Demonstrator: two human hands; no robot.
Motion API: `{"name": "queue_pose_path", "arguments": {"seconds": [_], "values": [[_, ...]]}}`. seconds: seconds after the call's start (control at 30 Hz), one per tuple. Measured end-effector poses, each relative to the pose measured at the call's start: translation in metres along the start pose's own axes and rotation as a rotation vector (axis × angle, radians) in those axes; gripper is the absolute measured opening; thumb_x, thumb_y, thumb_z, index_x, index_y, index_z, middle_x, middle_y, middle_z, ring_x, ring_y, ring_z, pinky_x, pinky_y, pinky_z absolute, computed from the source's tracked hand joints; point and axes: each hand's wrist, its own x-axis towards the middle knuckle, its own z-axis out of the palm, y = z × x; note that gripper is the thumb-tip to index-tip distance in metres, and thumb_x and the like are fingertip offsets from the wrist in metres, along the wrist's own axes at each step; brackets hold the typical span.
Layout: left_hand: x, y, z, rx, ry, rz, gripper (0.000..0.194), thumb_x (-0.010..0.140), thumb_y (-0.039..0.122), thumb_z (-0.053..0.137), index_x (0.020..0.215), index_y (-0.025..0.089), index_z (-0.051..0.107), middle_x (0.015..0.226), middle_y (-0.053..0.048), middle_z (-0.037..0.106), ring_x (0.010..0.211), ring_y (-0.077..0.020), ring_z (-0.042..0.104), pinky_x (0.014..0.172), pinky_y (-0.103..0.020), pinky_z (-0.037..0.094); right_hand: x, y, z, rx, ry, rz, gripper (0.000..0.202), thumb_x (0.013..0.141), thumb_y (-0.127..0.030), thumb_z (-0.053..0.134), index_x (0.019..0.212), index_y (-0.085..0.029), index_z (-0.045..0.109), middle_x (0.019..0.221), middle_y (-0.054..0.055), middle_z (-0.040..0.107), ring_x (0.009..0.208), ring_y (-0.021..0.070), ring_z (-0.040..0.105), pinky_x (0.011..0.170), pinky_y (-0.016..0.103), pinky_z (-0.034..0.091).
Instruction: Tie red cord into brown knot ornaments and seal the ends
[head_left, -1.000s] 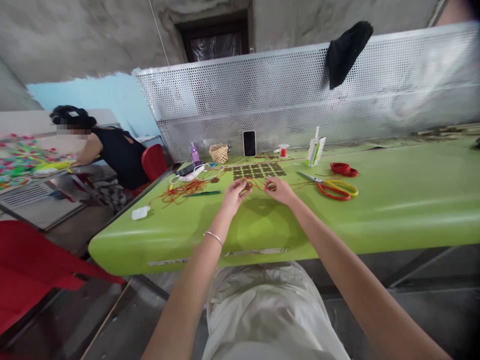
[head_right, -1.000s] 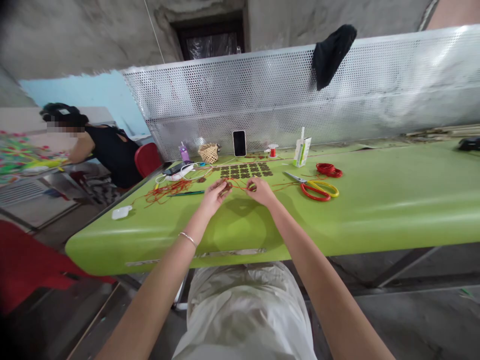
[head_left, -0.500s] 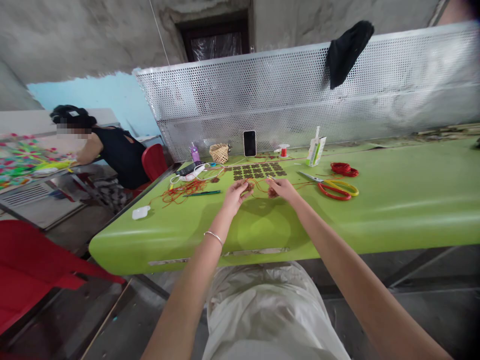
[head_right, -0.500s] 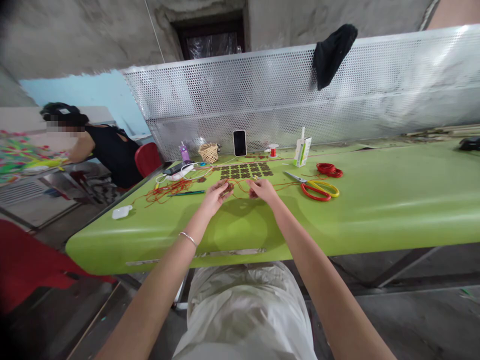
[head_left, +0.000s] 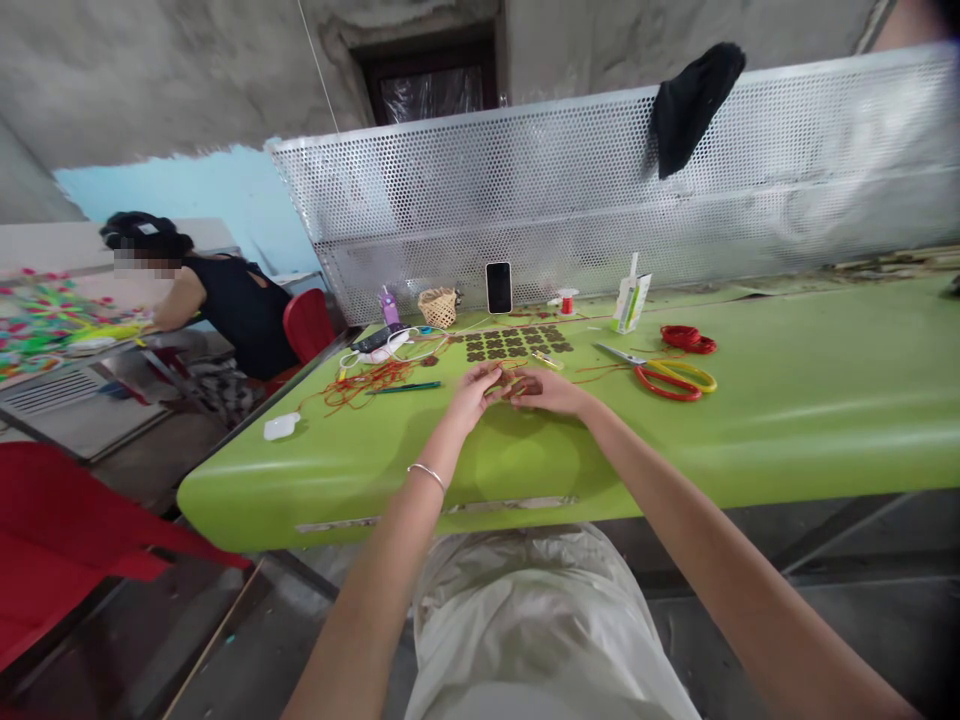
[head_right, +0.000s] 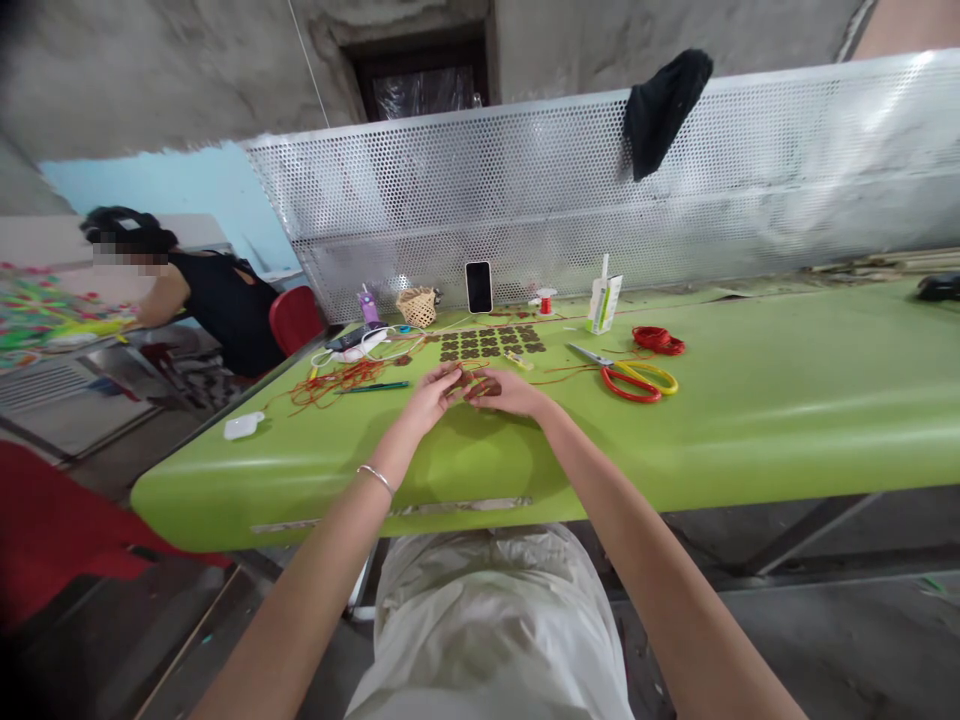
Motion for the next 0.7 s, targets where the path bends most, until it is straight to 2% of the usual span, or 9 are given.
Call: {"name": "queue_pose_path", "arguments": {"seconds": [0.13, 0.27, 0.33, 0.43, 0.5, 0.6, 0.7], "values": [[0.001, 0.001, 0.0, -0.025, 0.012, 0.011, 0.009, 0.074, 0.004, 0.064, 0.076, 0.013, 0.065, 0.071, -0.001, 0.07, 0.066, -0.0109, 0.066, 0.07, -0.024, 0.056, 0.002, 0.006, -0.002, 0.041, 0.111, 0.031, 0.047, 0.061, -0.012, 0.075, 0.106, -0.016, 0.06, 0.066, -0.001, 0.066, 0.061, 0.0133, 0.063, 0.057, 0.025, 0.053], [0.003, 0.002, -0.001, -0.061, 0.041, 0.036, 0.01, 0.075, 0.004, 0.064, 0.077, 0.014, 0.064, 0.071, 0.0, 0.069, 0.065, -0.01, 0.066, 0.069, -0.022, 0.056, 0.008, 0.015, -0.012, 0.098, 0.361, 0.072, 0.037, 0.059, -0.007, 0.076, 0.092, -0.016, 0.062, 0.061, -0.003, 0.064, 0.053, 0.0106, 0.06, 0.052, 0.021, 0.051], [0.003, 0.002, -0.001, -0.074, 0.052, 0.043, 0.011, 0.075, 0.004, 0.063, 0.077, 0.014, 0.064, 0.071, 0.0, 0.069, 0.064, -0.0095, 0.066, 0.068, -0.022, 0.055, 0.009, 0.02, -0.02, 0.147, 0.511, 0.097, 0.026, 0.065, -0.008, 0.074, 0.087, -0.015, 0.061, 0.062, -0.003, 0.062, 0.052, 0.0093, 0.058, 0.05, 0.02, 0.05], [0.001, 0.004, 0.0, -0.075, 0.06, 0.042, 0.011, 0.074, 0.003, 0.063, 0.076, 0.014, 0.064, 0.069, 0.0, 0.068, 0.063, -0.0099, 0.066, 0.068, -0.023, 0.055, 0.01, 0.025, -0.033, 0.264, 0.729, 0.113, 0.011, 0.082, -0.018, 0.063, 0.09, -0.011, 0.06, 0.076, 0.0, 0.062, 0.063, 0.0103, 0.06, 0.056, 0.024, 0.052], [0.0, 0.004, 0.001, -0.065, 0.067, 0.041, 0.011, 0.073, 0.003, 0.064, 0.075, 0.014, 0.063, 0.068, 0.0, 0.068, 0.062, -0.0104, 0.066, 0.068, -0.024, 0.055, 0.008, 0.027, -0.042, 0.357, 0.867, 0.102, 0.017, 0.088, -0.024, 0.056, 0.099, -0.012, 0.058, 0.091, 0.003, 0.062, 0.074, 0.0129, 0.061, 0.064, 0.029, 0.053], [-0.001, 0.005, 0.001, -0.035, 0.079, 0.051, 0.012, 0.071, 0.004, 0.065, 0.075, 0.015, 0.062, 0.068, 0.001, 0.067, 0.063, -0.0109, 0.066, 0.069, -0.026, 0.055, 0.004, 0.029, -0.054, 0.478, 1.06, 0.07, 0.026, 0.089, -0.028, 0.054, 0.111, -0.014, 0.054, 0.106, 0.007, 0.058, 0.087, 0.017, 0.06, 0.072, 0.035, 0.053], [0.0, 0.004, 0.001, 0.026, 0.078, 0.077, 0.012, 0.07, 0.005, 0.064, 0.075, 0.015, 0.06, 0.069, 0.0, 0.067, 0.065, -0.0115, 0.065, 0.07, -0.027, 0.055, 0.0, 0.03, -0.063, 0.561, 1.217, 0.04, 0.029, 0.089, -0.03, 0.053, 0.114, -0.015, 0.053, 0.111, 0.008, 0.056, 0.092, 0.0187, 0.059, 0.076, 0.038, 0.052]]}}
